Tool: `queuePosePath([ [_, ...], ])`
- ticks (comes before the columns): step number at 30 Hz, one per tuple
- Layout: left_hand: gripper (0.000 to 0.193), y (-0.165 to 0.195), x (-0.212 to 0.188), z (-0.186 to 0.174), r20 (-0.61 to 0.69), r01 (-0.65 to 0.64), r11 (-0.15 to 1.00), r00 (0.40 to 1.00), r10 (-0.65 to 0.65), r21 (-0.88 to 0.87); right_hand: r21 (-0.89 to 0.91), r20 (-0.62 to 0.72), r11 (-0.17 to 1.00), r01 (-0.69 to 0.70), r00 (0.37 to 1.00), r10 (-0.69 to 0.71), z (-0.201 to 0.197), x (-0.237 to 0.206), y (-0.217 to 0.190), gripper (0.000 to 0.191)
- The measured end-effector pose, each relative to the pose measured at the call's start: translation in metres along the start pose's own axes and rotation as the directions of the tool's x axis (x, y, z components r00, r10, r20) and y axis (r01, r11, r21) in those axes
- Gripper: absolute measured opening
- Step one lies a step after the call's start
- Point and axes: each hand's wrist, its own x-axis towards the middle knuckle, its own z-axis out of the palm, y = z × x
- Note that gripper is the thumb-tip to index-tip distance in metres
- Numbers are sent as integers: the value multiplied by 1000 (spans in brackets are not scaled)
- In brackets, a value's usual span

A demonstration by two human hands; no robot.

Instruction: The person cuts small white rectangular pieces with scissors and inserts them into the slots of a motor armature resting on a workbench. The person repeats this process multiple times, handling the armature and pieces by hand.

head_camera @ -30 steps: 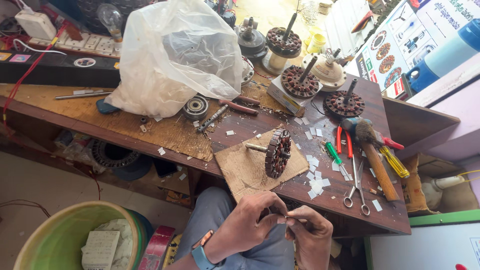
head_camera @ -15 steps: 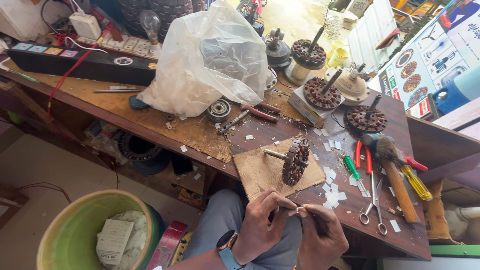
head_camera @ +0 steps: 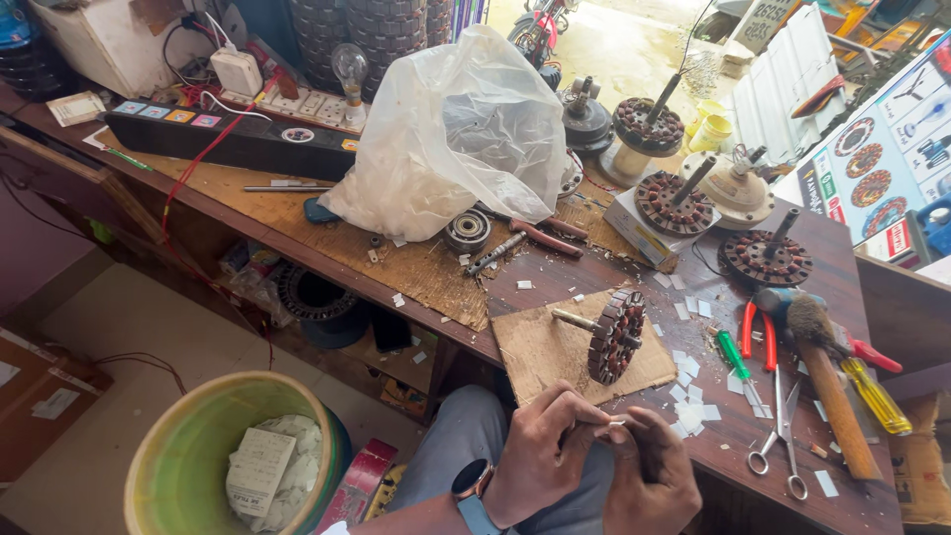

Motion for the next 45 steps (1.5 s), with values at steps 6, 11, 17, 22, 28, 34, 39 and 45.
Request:
queuePosePath([
  [6, 11, 1, 0, 0, -21, -88, 995, 996, 89, 47, 89, 81, 995, 50, 995, -57, -1, 4, 1, 16],
  [11, 9, 0, -4, 4, -9, 3, 999, 1000, -3, 54, 6, 163, 1000, -26, 986, 25, -10, 6, 5, 13],
  [17, 7, 3, 4, -1, 202, 57, 987, 976, -87, 150, 193, 305, 958, -213, 941, 148, -24, 15, 21, 10],
  [22, 27, 8, 20, -20, 416, -140, 988, 904, 101, 65, 466, 556, 706, -533, 797, 234, -50, 24, 33, 19],
  [28, 25, 13, 23, -39, 537, -415, 907, 783, 314, 74, 445, 775, 489, -750, 596, 209, -64, 21, 42, 25],
  [34, 17, 23, 16, -32, 505, -313, 947, 831, 235, 75, 348, 597, 807, -478, 776, 202, -63, 10, 47, 20],
  [39, 12, 19, 1, -15, 457, 202, 959, 885, -92, -198, 378, 383, 926, 3, 910, -159, -63, -4, 49, 24],
  [45, 7, -7, -18, 11, 425, 523, 577, 851, -309, -627, 416, 355, 906, 79, 903, -242, -57, 0, 32, 19],
])
